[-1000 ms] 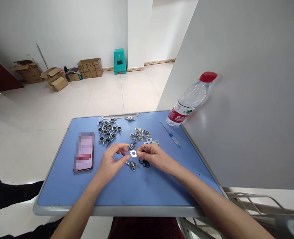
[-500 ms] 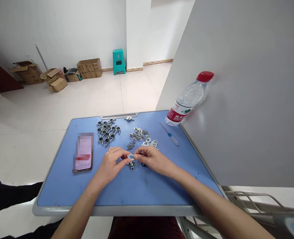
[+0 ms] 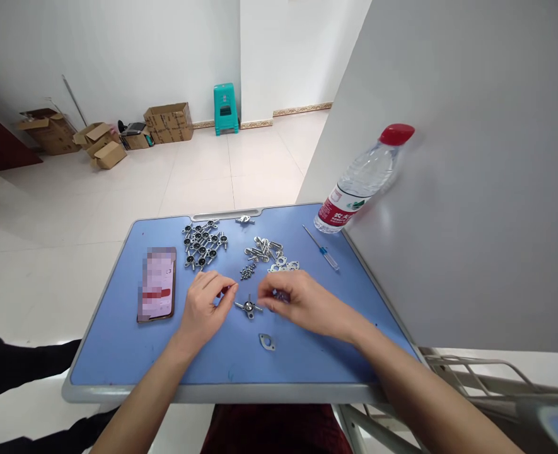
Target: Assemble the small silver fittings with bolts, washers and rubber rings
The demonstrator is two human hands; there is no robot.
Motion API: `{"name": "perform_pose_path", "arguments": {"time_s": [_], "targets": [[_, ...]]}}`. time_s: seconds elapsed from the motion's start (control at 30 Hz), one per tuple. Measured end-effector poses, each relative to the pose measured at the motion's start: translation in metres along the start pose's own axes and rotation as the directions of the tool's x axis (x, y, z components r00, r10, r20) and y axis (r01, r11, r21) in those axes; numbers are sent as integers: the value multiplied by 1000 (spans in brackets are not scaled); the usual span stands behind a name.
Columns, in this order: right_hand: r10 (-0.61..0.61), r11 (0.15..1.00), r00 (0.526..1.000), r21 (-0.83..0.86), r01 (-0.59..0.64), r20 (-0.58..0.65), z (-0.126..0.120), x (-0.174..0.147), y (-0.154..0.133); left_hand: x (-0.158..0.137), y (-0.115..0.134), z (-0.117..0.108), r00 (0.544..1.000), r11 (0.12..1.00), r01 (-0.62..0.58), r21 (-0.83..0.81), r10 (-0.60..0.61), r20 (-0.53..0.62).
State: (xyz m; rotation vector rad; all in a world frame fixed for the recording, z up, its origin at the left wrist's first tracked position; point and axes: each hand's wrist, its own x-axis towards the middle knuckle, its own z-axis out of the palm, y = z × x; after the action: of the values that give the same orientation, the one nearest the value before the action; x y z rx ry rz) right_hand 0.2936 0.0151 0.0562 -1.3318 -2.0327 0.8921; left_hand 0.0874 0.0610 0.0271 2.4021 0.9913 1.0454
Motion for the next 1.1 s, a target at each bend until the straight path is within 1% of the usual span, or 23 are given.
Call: {"name": "perform_pose_path", "arguments": {"time_s": [0.03,0.07,0.13,0.17,0.27,0.33,0.4,0.47,0.53,0.6,0.73,0.83,0.9,1.0,1.1], "targets": [[-10,997,989,-70,21,147,-5,-2,-3,0,0,-1,1000,1000,-3,-1,3,-9],[-1,989,966,-143,39,258,-8,-5,-6,1,-1,-2,1000,1000,0,-3,0,-21],[50,954,928,-292,65,370,-8,-9,-13,2,-2,-2,998,1000,13,-12,-14,-58],[82,930,915,-361,73,395,-5,-10,-16,3,-2,-2,997,1000,21,-21,-22,-75],[148,852,904,-516,89,401,9,-14,-22,4,-3,-3,993,998,47,-52,-52,-101],[137,827,914,-553,106,381,17,-16,-22,4,-3,-5,993,996,57,-63,-63,-103],[110,826,921,-549,124,373,22,-17,-21,5,-3,-5,992,996,61,-68,-69,-110],[108,834,913,-535,132,394,25,-17,-19,5,-2,-6,990,996,64,-68,-72,-121],[131,842,904,-528,115,406,26,-16,-17,4,-2,-6,989,996,60,-72,-69,-127],[138,848,916,-523,87,376,26,-16,-15,4,-2,-7,991,996,40,-82,-50,-126],[83,861,946,-501,91,315,29,-18,-15,4,-2,-7,991,997,-7,-77,-3,-136],[49,874,950,-473,108,308,33,-18,-18,3,-1,-8,989,996,-32,-87,19,-148],[-3,878,940,-449,166,342,38,-18,-20,3,0,-9,989,994,-45,-100,30,-142],[-99,875,911,-401,272,401,47,-16,-23,2,2,-9,991,993,-39,-113,25,-130],[-135,864,891,-388,320,434,54,-13,-23,3,2,-10,991,993,-7,-120,-9,-130]]}}
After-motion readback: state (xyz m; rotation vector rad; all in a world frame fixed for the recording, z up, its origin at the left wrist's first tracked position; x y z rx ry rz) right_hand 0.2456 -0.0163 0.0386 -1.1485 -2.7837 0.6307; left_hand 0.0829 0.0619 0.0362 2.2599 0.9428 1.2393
